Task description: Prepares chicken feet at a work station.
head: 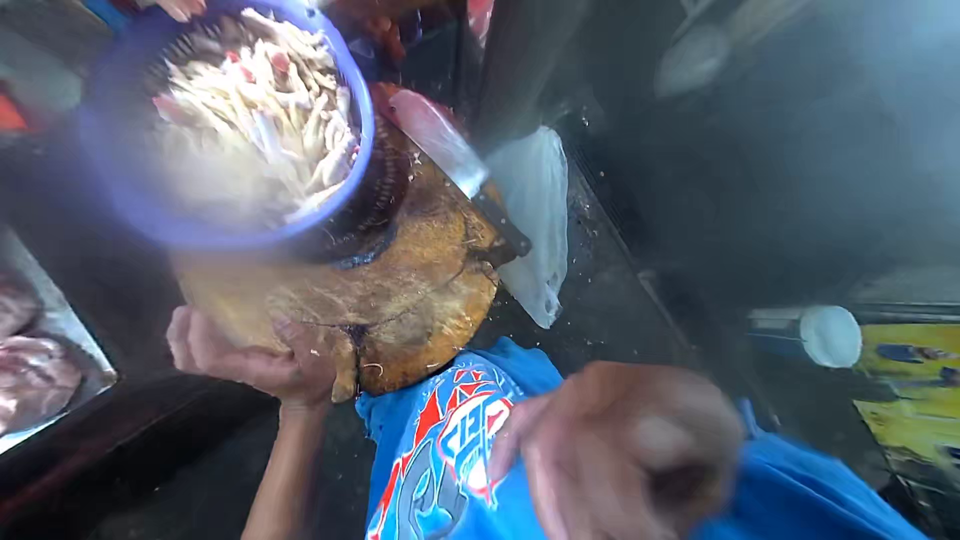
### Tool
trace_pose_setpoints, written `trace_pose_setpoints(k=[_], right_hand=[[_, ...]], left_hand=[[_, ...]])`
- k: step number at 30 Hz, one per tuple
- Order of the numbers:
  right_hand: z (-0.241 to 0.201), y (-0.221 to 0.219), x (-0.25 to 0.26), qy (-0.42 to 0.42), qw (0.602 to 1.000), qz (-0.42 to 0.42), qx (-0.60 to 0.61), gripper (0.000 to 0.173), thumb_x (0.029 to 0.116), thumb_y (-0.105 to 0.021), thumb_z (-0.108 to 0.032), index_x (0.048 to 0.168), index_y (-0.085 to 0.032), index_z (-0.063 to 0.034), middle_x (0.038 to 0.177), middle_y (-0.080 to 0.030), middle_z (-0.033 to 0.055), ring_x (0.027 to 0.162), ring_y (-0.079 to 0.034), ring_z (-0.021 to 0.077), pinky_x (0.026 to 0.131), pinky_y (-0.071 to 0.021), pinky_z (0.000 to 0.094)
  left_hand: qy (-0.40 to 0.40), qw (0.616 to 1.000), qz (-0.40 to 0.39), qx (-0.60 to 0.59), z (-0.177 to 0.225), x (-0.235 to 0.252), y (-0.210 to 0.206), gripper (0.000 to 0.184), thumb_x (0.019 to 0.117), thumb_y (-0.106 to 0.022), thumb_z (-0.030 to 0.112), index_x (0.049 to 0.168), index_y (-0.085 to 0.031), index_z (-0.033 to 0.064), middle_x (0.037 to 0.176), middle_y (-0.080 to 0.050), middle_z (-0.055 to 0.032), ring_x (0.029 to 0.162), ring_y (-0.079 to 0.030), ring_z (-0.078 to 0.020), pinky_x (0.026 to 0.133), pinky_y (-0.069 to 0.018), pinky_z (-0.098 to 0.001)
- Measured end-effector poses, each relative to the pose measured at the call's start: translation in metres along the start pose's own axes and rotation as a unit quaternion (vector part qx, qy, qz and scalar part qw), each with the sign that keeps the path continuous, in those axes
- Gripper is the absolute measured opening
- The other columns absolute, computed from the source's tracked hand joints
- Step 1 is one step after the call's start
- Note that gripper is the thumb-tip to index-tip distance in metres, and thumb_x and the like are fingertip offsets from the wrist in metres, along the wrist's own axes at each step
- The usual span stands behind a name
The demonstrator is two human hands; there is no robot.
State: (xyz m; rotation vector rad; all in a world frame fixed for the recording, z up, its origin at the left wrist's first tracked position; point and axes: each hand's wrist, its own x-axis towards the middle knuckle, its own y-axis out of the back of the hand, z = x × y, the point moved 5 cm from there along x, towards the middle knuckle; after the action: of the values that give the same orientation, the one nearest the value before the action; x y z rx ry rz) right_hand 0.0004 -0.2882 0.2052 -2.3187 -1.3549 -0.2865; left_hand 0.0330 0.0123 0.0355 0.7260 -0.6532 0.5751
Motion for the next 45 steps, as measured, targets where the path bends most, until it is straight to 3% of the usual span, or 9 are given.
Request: trace_pose_setpoints(k=[4,7,11,15,22,26,31,36,45], right_hand=[[0.137,0.020,-0.121,-0.271,0.954,0.024,-0.124,0.042,0.1006,-0.063,-0.042,0.128,-0.070,-0.0102,0.136,-0.067,0.0034,0.132,-0.057,0.0191,0.117,-0.0419,0.0464],[0.208,0.046,-0.244,-0.553,0.781,0.087,-0.276,0.051,0.1083,-0.038,-0.053,0.146,-0.060,-0.0256,0.156,-0.051,-0.0019,0.152,-0.037,0.0246,0.127,-0.0170,0.0612],[0.157,0.099,-0.337,-0.602,0.493,0.339,-0.529,0.057,0.0929,-0.073,-0.044,0.129,-0.069,-0.0002,0.146,-0.052,0.0323,0.142,-0.039,0.0551,0.115,-0.0116,0.0819],[0.113,0.107,-0.276,-0.464,0.572,0.425,-0.526,0.049,0.1042,-0.057,-0.040,0.136,-0.063,-0.0031,0.135,-0.064,0.0229,0.126,-0.061,0.0416,0.107,-0.0467,0.0628],[0.136,0.176,-0.077,-0.335,0.603,0.338,-0.640,0.043,0.1016,-0.059,-0.040,0.136,-0.065,-0.0145,0.141,-0.061,0.0147,0.128,-0.059,0.0355,0.104,-0.0494,0.0541],[0.165,0.226,-0.032,-0.443,0.592,0.304,-0.601,0.058,0.0981,-0.068,-0.040,0.149,-0.051,-0.0187,0.137,-0.056,0.0233,0.122,-0.057,0.0473,0.090,-0.0536,0.0638],[0.152,0.221,-0.035,-0.465,0.632,0.294,-0.546,0.049,0.1033,-0.055,-0.022,0.150,-0.045,-0.0096,0.136,-0.057,0.0253,0.105,-0.067,0.0434,0.085,-0.0576,0.0614],[0.110,0.147,-0.105,-0.404,0.715,0.323,-0.470,0.047,0.1042,-0.050,-0.026,0.146,-0.045,-0.0039,0.085,-0.068,0.0101,0.067,-0.066,0.0213,0.063,-0.0590,0.0447],[0.122,0.130,-0.135,-0.503,0.700,0.242,-0.445,0.043,0.1077,-0.046,-0.031,0.149,-0.052,-0.0219,0.092,-0.072,0.0083,0.077,-0.070,0.0233,0.073,-0.0597,0.0482]], left_hand=[[-0.031,0.997,-0.077,-0.006,0.008,0.039,-0.034,0.055,0.1019,-0.061,0.026,0.148,-0.041,0.0041,0.151,-0.043,-0.0159,0.144,-0.039,-0.0256,0.119,-0.0345,-0.0439],[-0.020,0.985,-0.158,0.060,0.002,0.080,-0.057,0.046,0.1025,-0.059,0.025,0.138,-0.049,-0.0028,0.135,-0.056,-0.0248,0.126,-0.055,-0.0340,0.107,-0.0466,-0.0472],[0.091,0.947,-0.275,0.139,-0.011,0.146,-0.087,0.035,0.1053,-0.055,0.026,0.127,-0.061,-0.0014,0.121,-0.063,-0.0254,0.108,-0.065,-0.0384,0.094,-0.0536,-0.0561],[0.186,0.892,-0.337,0.237,-0.021,0.164,-0.118,0.038,0.1031,-0.059,0.036,0.123,-0.067,0.0042,0.119,-0.067,-0.0257,0.112,-0.063,-0.0484,0.089,-0.0486,-0.0720],[0.212,0.888,-0.356,0.197,0.001,0.172,-0.145,0.038,0.0993,-0.064,0.027,0.119,-0.061,-0.0053,0.119,-0.063,-0.0301,0.113,-0.062,-0.0489,0.093,-0.0482,-0.0701],[0.276,0.929,-0.244,-0.039,0.030,0.158,-0.094,0.045,0.0999,-0.066,0.029,0.129,-0.047,0.0004,0.105,-0.064,-0.0130,0.082,-0.069,-0.0212,0.076,-0.0613,-0.0427],[0.375,0.857,-0.194,-0.296,0.051,0.032,-0.073,0.018,0.0993,-0.066,0.012,0.113,-0.054,0.0087,0.091,-0.068,-0.0062,0.073,-0.069,-0.0188,0.068,-0.0628,-0.0380],[0.523,0.800,-0.204,-0.213,0.034,-0.082,-0.086,0.031,0.0921,-0.077,0.013,0.112,-0.057,-0.0009,0.093,-0.070,-0.0097,0.074,-0.073,-0.0191,0.069,-0.0659,-0.0351],[0.323,0.873,-0.365,0.016,0.043,-0.081,-0.077,0.032,0.1011,-0.063,0.035,0.120,-0.070,0.0104,0.101,-0.072,-0.0070,0.085,-0.071,-0.0180,0.081,-0.0615,-0.0423]])
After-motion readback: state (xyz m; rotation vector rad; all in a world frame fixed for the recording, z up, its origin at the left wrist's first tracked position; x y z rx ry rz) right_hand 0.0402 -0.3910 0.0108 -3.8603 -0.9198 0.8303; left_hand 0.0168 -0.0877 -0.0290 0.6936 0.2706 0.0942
